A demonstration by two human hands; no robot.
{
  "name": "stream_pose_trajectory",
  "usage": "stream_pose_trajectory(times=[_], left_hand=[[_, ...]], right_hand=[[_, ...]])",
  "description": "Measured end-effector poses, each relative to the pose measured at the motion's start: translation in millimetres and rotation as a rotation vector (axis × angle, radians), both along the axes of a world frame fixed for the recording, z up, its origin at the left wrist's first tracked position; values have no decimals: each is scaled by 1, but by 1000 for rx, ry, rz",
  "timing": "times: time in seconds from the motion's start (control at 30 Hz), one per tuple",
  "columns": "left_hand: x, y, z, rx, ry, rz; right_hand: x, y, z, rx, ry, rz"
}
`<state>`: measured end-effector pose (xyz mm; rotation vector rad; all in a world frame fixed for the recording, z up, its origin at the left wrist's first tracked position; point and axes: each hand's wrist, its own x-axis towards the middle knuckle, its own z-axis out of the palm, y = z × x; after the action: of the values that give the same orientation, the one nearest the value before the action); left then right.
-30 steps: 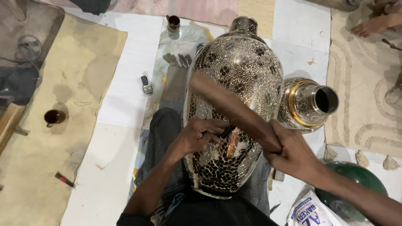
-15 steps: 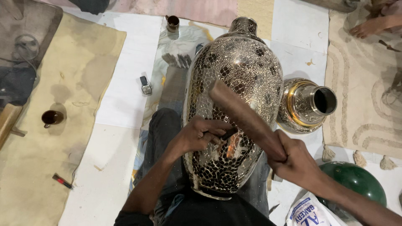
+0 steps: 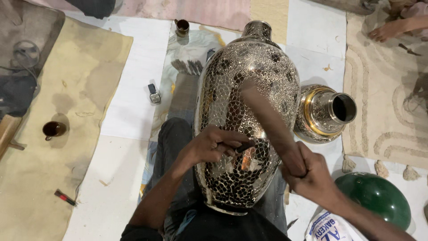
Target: The person sits on the floor with a large engraved brass vase held between the legs and hammers a small punch against the vase surface using a wooden mallet, working the decorative pattern. The person repositions the punch on the vase repeatedly and continues hammering across the surface.
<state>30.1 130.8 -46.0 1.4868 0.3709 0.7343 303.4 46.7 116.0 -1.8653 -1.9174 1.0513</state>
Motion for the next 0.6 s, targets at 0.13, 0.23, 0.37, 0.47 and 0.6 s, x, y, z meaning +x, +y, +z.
stream_pose_trajectory(times=[0.13,0.23,0.37,0.47,0.6], left_hand=[[2,0,-5,-31,52,22],[3,2,-13,51,-67,-25],[5,2,-23,70,-21,5],[6,4,-25,150,-57,0],[6,6,-19,251,-19,21]], right_hand=[[-8,-4,5,16,-238,103],[-15,-5,2,238,105,-50],[-10,-7,-7,102,-190,56],[-5,-10,-20,168,21,4],[2,-14,-26,114,-105,-50]])
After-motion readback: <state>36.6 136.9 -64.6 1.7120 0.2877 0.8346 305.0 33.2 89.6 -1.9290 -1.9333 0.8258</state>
